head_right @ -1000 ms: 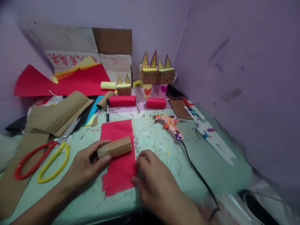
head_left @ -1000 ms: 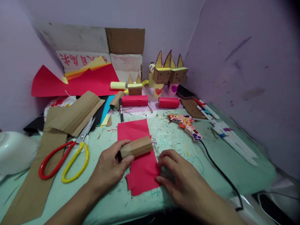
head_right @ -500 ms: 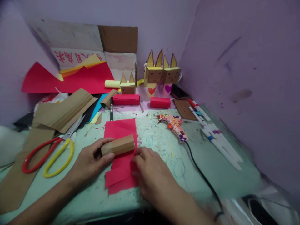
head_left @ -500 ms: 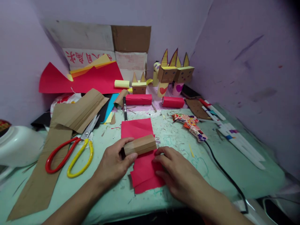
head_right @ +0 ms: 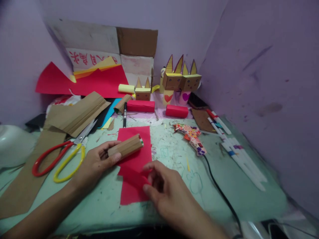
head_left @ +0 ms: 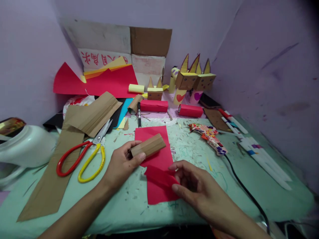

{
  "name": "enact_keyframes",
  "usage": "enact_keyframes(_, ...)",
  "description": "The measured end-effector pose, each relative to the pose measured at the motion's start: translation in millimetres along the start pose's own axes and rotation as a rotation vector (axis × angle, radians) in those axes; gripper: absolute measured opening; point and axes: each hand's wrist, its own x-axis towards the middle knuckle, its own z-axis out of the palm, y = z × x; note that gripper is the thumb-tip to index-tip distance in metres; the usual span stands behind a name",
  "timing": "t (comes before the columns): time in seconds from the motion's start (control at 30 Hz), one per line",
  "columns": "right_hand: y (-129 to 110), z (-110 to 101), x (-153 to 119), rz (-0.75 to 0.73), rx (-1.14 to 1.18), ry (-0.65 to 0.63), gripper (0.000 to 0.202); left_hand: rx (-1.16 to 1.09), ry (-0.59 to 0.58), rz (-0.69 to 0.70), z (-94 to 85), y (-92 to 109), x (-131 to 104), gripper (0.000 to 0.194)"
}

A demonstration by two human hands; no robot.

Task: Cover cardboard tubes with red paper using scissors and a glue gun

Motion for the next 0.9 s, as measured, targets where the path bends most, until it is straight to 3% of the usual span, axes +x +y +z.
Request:
enact_keyframes(0.13,5,10,-2,0.222,0.274,0.067,0.022,-0.021,0.046,-0.017,-1.5,0,-1,0.052)
enact_keyframes(0.23,11,20,-3,0.287,0.264,0.09,0.026,-0.049,0.042,-0.025,-2.0,-1,-1,0.053)
enact_keyframes(0.37,14,24,-2,0.245,0.068,0.07,0.015,-0.073,0.033,-0.017,-2.0,-3,-1,0.053)
enact_keyframes(0.6,6,9,2,0.126,-0.396,0.056,0.019,0.002,0.05,0.02,-1.9,2,-2,0.045)
enact_keyframes(0.77,-9,14,8,-0.003,-0.776,0.124,0.02,-0.026,0.046,0.006,-1.7,2,0,0.046)
enact_keyframes(0.9,-17,22,17,0.096,-0.917,0.018,0.012,-0.052,0.049,0.002,-1.7,-1,1,0.05)
